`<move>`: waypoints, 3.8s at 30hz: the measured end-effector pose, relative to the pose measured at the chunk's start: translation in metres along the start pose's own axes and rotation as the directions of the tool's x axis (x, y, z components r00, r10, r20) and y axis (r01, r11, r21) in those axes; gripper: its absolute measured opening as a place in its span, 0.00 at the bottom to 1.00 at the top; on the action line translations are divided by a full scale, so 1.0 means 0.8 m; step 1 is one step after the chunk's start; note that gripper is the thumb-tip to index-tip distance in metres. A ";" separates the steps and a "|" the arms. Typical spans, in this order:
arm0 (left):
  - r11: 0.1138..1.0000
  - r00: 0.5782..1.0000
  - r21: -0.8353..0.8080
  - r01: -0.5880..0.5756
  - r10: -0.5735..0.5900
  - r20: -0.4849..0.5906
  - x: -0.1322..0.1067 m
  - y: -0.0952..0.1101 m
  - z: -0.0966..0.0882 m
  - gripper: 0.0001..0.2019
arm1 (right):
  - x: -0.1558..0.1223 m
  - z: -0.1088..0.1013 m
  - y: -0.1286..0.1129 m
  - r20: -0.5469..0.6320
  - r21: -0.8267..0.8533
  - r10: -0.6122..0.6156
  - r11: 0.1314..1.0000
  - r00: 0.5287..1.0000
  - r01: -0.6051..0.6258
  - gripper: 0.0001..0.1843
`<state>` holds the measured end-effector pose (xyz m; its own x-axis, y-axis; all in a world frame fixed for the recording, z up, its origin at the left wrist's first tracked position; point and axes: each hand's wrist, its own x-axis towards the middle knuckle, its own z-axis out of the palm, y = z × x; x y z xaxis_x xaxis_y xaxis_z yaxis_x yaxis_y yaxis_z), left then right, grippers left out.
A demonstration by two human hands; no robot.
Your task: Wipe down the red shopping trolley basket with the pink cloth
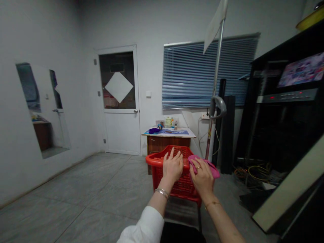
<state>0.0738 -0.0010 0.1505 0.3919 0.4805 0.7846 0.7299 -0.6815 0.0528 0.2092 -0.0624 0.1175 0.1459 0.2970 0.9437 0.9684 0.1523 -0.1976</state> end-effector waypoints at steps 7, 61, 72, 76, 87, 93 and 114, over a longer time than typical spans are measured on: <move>1.000 1.000 -0.010 -0.012 0.012 0.002 0.001 0.001 -0.002 0.17 | 0.062 -0.029 0.083 0.337 -0.065 0.475 0.873 0.813 -0.483 0.21; 1.000 0.999 -0.011 -0.019 0.019 0.038 0.001 0.002 0.000 0.18 | 0.001 -0.006 0.033 -0.009 -0.111 -0.030 0.993 0.999 0.029 0.18; 1.000 1.000 -0.008 -0.007 0.007 0.015 0.000 0.006 -0.004 0.17 | -0.041 0.007 0.007 -0.128 -0.051 -0.013 0.999 0.992 0.006 0.22; 1.000 1.000 -0.005 -0.003 0.003 0.019 0.001 0.007 -0.006 0.18 | -0.014 0.011 0.003 -0.011 -0.063 -0.071 0.996 0.997 0.070 0.20; 1.000 1.000 -0.024 -0.004 0.005 0.029 0.003 0.003 0.000 0.17 | -0.013 -0.016 0.054 -0.112 0.030 0.097 0.995 0.989 -0.094 0.20; 1.000 1.000 -0.015 0.005 -0.004 0.014 0.001 0.005 0.000 0.18 | -0.041 0.013 0.008 -0.105 -0.075 -0.034 0.997 0.994 0.026 0.23; 1.000 0.999 0.004 -0.024 0.024 0.030 0.002 0.008 -0.006 0.21 | -0.011 0.017 0.004 -0.037 -0.014 -0.107 0.994 0.994 0.107 0.19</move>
<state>0.0762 -0.0071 0.1555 0.4260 0.4807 0.7665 0.7224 -0.6908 0.0318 0.2087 -0.0520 0.1049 0.0490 0.2435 0.9687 0.9811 0.1703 -0.0924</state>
